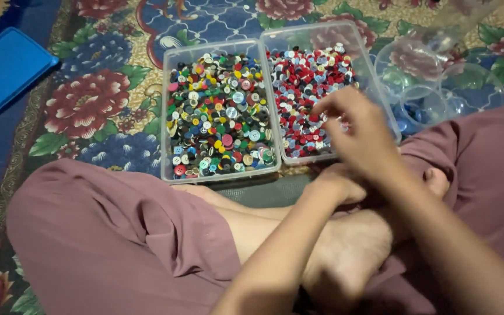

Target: Sorting various colored buttons into different plastic containers while sitting on the floor.

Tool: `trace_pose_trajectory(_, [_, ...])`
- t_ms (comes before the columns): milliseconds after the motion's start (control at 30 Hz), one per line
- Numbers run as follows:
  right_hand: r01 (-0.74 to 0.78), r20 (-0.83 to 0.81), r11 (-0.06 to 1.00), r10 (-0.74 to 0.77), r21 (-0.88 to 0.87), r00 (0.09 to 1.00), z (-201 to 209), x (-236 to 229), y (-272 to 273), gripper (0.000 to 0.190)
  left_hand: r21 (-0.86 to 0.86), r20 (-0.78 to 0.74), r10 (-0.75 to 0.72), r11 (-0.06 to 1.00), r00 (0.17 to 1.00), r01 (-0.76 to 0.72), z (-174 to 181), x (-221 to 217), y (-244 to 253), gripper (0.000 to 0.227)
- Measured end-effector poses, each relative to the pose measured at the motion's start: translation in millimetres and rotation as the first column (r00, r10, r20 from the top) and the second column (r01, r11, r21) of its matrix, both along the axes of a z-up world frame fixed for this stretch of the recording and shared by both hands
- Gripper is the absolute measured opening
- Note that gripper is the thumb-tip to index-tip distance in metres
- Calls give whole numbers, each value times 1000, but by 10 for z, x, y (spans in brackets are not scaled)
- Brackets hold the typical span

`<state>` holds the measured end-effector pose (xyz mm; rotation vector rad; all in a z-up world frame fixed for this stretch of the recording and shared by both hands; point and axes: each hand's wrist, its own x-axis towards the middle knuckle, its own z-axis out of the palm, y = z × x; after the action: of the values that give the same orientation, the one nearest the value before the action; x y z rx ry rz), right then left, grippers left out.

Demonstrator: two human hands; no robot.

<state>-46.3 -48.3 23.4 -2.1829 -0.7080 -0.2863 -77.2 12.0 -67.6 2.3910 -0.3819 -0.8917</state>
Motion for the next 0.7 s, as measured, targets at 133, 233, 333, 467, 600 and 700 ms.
trace_pose_trajectory(133, [-131,28,986,135,-98,990,-133,-142,300,25,29,-43,28,999,999,-27,173,-124,246,61])
trace_pose_trajectory(233, [-228,-55,957,221,-182,974,-262,-255,458,30,60,-123,68,996,990,-61,281,-316,505,63])
trace_pose_trajectory(333, [-279,-179,955,258,-104,949,-195,-361,580,32,93,-199,98,992,975,-81,418,-486,752,65])
trace_pose_trajectory(467, [-233,-240,972,217,-36,946,-327,-380,597,23,143,-232,34,990,972,-1,636,-556,1041,58])
trace_pose_trajectory(600, [-202,-128,914,166,-352,978,-494,-368,601,23,11,-152,198,980,968,-199,763,-458,1549,43])
trace_pose_trajectory(700, [-197,-99,833,170,-518,980,-329,-485,675,23,-15,4,467,884,884,-467,1240,-398,1949,37])
